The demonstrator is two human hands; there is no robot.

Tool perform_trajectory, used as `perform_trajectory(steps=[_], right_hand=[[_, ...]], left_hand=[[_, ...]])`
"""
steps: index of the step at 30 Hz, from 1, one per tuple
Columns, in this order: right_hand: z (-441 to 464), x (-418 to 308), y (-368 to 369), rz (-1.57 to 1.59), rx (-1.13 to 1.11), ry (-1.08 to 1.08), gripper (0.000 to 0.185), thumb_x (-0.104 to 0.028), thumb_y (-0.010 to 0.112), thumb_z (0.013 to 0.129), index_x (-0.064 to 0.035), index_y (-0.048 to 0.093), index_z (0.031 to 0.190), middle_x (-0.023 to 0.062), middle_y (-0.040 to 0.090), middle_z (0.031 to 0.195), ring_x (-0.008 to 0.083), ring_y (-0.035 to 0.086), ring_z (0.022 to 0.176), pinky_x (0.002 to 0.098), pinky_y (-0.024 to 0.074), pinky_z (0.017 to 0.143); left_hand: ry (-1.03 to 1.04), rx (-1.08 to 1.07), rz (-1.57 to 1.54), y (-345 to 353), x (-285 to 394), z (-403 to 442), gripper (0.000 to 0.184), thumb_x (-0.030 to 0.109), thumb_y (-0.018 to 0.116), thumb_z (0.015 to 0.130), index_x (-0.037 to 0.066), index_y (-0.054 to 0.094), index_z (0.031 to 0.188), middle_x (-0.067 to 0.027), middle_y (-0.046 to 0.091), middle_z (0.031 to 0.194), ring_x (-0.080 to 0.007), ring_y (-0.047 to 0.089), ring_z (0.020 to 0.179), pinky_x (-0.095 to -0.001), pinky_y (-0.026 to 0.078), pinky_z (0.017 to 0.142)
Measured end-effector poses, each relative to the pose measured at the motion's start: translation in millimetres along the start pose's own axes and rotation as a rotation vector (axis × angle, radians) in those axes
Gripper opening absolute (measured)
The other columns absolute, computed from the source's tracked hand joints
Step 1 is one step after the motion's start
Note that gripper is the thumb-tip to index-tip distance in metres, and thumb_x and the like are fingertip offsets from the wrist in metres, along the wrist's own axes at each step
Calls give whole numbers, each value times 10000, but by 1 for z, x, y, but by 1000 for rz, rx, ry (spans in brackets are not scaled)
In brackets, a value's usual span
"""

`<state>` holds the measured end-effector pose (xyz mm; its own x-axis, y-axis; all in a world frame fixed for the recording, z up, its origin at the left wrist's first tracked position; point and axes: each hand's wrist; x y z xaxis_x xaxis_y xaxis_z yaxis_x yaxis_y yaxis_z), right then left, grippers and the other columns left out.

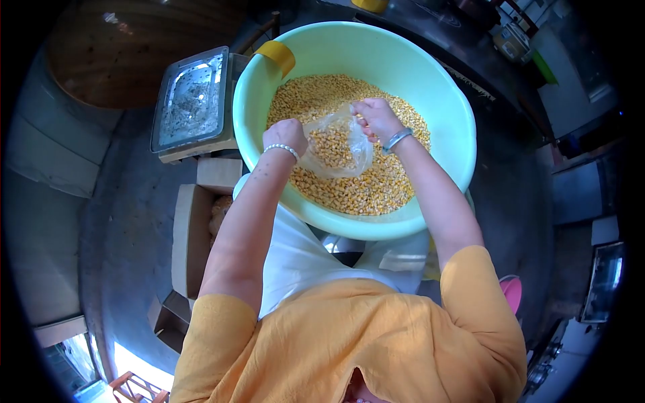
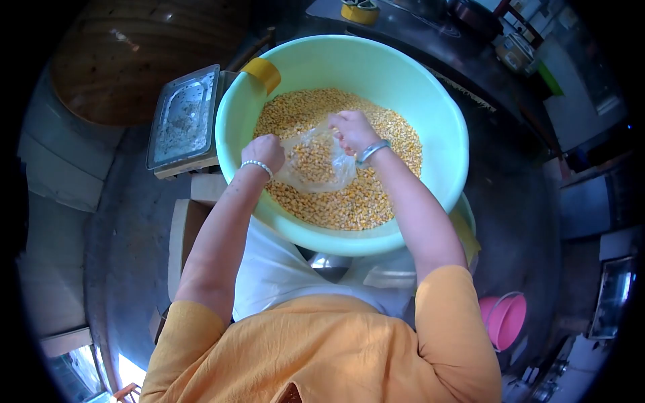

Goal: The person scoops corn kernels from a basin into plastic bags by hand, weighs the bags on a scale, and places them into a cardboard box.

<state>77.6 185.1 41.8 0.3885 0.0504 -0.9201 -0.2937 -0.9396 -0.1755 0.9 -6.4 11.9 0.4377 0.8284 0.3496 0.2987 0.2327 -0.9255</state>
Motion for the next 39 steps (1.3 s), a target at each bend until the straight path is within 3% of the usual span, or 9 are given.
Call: perform_trajectory(steps=[5,11,14,17,20,23,30,36,39], right_hand=[[8,13,49,-90,-181,75,234,-268,531,894,-51,557,810,-21,447,557,64,391,381,222,298,321],[52,67,85,-185,-9,110,238,-193,561,851,-12,609,705,62,549,578,163,488,448,320,392,419],[65,72,94,-154,-41,144,195,-174,576,824,1,621,753,97,578,613,186,543,527,339,440,495],[63,63,94,-485,-45,-133,180,-167,553,814,-18,649,849,151,631,723,241,612,663,367,482,629],[35,28,81,-703,-48,-141,218,-158,510,813,-54,656,938,177,644,864,293,622,803,375,479,747],[31,27,56,-925,-54,-310,259,-147,478,810,-75,649,991,184,631,951,320,607,872,385,472,792],[-3,35,-7,-1441,-135,-603,161,-153,510,800,-73,639,855,146,631,827,309,607,806,417,469,734],[-12,46,-35,-1082,-65,-903,128,-146,544,791,-74,646,822,139,636,802,304,617,738,394,488,670],[-11,44,-34,-728,158,-829,127,-143,579,788,-71,654,863,138,648,789,285,630,711,353,503,644]], left_hand=[[-52,-16,11,-4,2,0,231,145,508,786,59,659,938,-145,644,985,-281,618,937,-359,495,789],[-58,29,-12,-2,1,2,248,163,463,810,45,666,888,-179,638,970,-328,614,913,-396,490,793],[-56,21,-5,-3,2,1,251,154,461,807,38,667,889,-181,640,967,-329,615,913,-395,492,790],[-67,16,-9,-4,1,1,251,155,461,808,40,668,891,-181,641,960,-328,617,910,-394,492,791],[-67,18,-15,-1,-1,4,258,165,455,812,40,668,889,-185,640,957,-329,616,904,-396,490,793],[-40,28,-11,5,-4,7,267,182,451,816,41,666,887,-190,639,950,-333,616,896,-401,487,794],[36,6,2,13,-5,10,269,223,478,806,33,661,860,-202,637,913,-340,613,875,-408,485,788],[153,-1,8,20,-3,10,285,289,530,790,34,657,809,-189,640,854,-336,615,818,-415,482,763],[173,7,3,13,1,5,308,311,526,804,30,652,791,-189,638,836,-341,611,807,-422,479,752]])
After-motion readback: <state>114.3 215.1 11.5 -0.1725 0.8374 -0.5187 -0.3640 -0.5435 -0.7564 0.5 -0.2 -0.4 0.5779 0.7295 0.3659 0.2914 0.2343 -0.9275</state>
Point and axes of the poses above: each hand's wrist, its own z-axis towards the middle knuckle, its own y-axis out of the palm, x = y × z
